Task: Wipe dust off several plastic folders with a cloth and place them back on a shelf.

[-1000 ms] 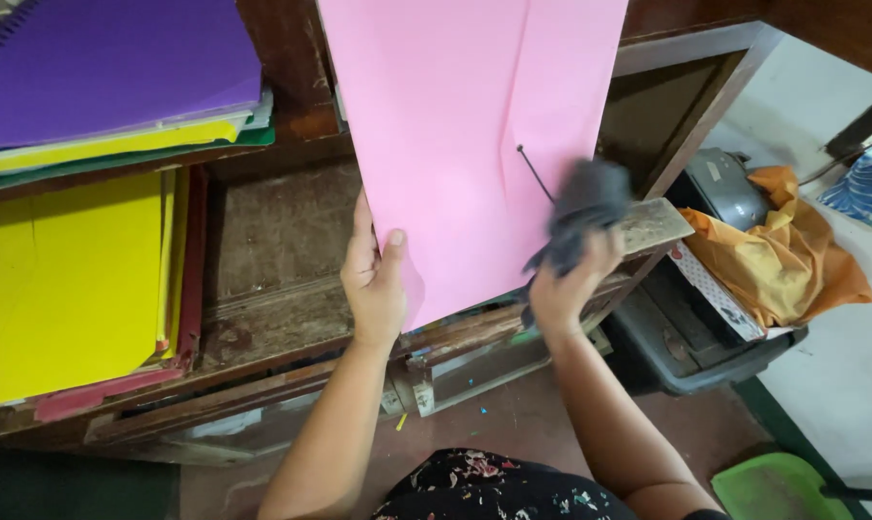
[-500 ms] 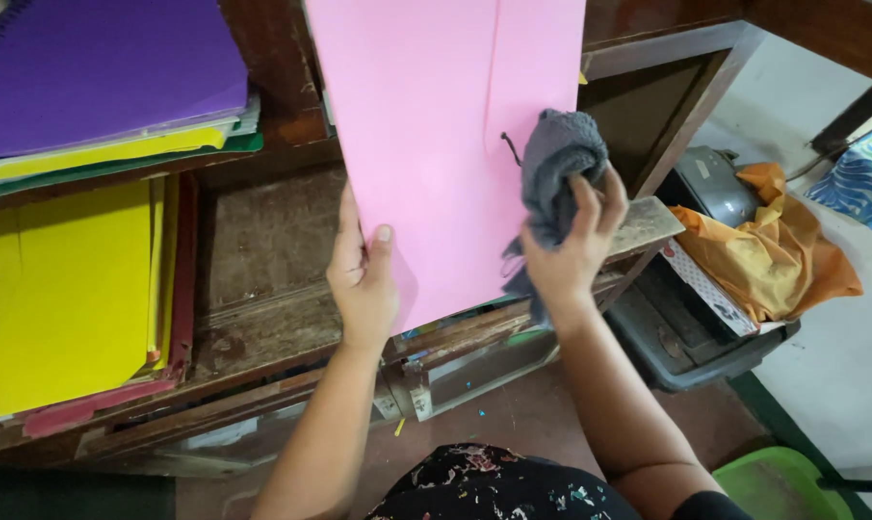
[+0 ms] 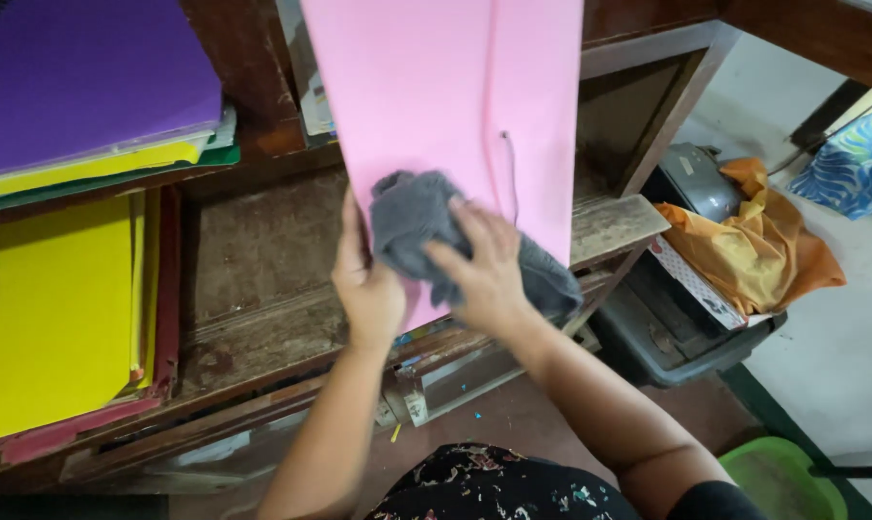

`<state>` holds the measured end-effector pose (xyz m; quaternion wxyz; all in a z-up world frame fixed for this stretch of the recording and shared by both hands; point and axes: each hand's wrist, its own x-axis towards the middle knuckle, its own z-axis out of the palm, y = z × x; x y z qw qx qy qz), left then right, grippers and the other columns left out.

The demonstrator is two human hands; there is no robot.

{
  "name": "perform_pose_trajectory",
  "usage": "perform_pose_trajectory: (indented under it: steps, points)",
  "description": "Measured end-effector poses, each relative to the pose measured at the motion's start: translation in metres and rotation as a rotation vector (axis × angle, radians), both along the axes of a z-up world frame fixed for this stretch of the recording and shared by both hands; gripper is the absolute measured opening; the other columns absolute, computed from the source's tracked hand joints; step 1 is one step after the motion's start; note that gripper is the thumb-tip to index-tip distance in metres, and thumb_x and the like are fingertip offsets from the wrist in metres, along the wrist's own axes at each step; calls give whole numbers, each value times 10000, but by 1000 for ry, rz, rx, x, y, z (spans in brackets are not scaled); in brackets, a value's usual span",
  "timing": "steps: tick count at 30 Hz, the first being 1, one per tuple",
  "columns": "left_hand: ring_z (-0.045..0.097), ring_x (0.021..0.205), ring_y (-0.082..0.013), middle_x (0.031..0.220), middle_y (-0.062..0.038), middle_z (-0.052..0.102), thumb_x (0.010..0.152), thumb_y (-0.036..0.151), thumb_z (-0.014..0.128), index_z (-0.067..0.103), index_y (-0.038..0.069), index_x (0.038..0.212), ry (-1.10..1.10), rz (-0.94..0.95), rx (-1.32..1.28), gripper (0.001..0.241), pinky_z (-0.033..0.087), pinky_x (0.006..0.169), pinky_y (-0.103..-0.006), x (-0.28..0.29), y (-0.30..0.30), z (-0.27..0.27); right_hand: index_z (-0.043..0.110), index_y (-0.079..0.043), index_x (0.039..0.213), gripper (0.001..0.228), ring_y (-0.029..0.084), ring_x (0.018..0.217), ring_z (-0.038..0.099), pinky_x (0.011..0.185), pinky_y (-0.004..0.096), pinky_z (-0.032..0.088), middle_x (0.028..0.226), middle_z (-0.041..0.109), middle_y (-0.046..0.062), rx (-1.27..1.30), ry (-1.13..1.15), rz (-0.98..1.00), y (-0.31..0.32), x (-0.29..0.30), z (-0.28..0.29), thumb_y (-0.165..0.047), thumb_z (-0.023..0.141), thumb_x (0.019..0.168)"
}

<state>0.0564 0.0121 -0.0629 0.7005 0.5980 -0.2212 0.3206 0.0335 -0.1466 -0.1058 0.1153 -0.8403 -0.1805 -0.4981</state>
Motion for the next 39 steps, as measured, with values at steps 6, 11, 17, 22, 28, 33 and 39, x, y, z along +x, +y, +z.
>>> perform_pose_trajectory:
  steps: [6, 11, 17, 22, 28, 33, 39]
  points:
    - [604, 1257, -205, 1374, -180, 663, 1005, -51, 618, 477, 110, 1549, 51, -53, -56, 584, 475, 1118, -435, 5, 11, -4, 631, -142, 1347, 747, 464, 1329, 406, 1091, 540, 386, 1445, 396, 185, 461, -227, -401, -75, 33, -28, -48, 871, 645]
    - [605, 1303, -239, 1418, -176, 638, 987, -66, 629, 486, 104, 1543, 100, -54, -117, 599, 472, 1132, -424, 10, 1, -7, 592, -166, 1410, 913, 524, 1321, 438, 1088, 604, 318, 1459, 422, 272, 386, -105, -318, -35, 33, -48, -17, 856, 548]
    - [574, 1284, -189, 1399, -154, 655, 974, -84, 636, 515, 89, 1513, 154, -106, -197, 579, 473, 1130, -395, 11, -9, -16, 706, -306, 1246, 802, 455, 1411, 434, 1152, 618, 282, 1504, 506, 221, 64, -27, 87, 4, -4, -64, -388, 844, 460]
    - [552, 1319, -195, 1435, -156, 628, 977, -56, 651, 510, 88, 1517, 158, -88, -152, 577, 450, 1135, -405, 9, -4, -23, 651, -189, 1352, 663, 462, 1296, 482, 1093, 548, 350, 1432, 481, 229, 370, -148, -327, -69, 29, -7, -73, 806, 717]
    - [511, 1368, -269, 1444, -176, 614, 975, -31, 646, 495, 104, 1531, 178, -62, -34, 592, 430, 1146, -443, 20, -7, -51, 692, -190, 1344, 558, 475, 1243, 517, 1044, 553, 400, 1357, 512, 220, 227, -181, -115, -17, 20, 66, -69, 834, 818]
    - [623, 1277, -206, 1322, -73, 710, 948, 42, 710, 592, 198, 1464, 268, -31, 95, 552, 502, 1065, -392, 20, 7, -50, 656, -412, 1366, 400, 385, 1477, 411, 1205, 608, 239, 1582, 459, 71, -120, -19, 56, 7, 27, 84, -432, 620, 968]
    - [526, 1336, -132, 1527, -79, 541, 1041, 224, 587, 394, 75, 1568, 209, -187, 125, 581, 388, 1142, -263, -4, 19, -34, 592, -143, 1390, 726, 469, 1364, 438, 1128, 626, 341, 1446, 536, 220, 172, -4, -136, -47, 69, 134, 19, 666, 686]
